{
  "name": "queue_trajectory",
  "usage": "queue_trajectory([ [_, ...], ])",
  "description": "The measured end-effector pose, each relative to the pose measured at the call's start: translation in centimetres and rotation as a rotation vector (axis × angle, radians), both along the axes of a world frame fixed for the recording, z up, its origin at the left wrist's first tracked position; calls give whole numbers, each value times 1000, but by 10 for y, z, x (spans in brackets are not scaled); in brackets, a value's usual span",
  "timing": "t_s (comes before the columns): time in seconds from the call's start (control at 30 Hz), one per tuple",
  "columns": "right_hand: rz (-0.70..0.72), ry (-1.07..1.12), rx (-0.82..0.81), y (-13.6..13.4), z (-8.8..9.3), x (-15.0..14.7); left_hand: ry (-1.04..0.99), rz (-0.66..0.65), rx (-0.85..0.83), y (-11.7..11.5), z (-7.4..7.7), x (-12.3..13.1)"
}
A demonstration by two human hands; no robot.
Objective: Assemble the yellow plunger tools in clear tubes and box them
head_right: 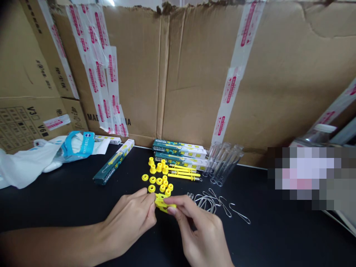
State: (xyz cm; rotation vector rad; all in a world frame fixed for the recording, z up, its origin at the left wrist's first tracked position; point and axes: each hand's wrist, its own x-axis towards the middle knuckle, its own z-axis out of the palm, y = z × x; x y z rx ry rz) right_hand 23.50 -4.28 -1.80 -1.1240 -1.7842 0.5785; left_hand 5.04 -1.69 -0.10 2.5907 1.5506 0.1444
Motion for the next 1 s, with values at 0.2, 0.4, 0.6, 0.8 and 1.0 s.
queue_trajectory([
  [0.2,63,436,-358,2,2,-4,-34,-57,13,-1,1,-3],
  [0.4,174,697,-578,2,8,-12,-26,-84,12,0,3,-1],
  [0.6,223,749,-648,5,9,-10,-50,-104,40,1,-3,-3],
  [0.8,220,759,-665,6,11,-9,-125,-172,84,3,-5,-7],
  [1.0,218,742,-659,5,13,-9,-79,-136,126,2,-6,-4],
])
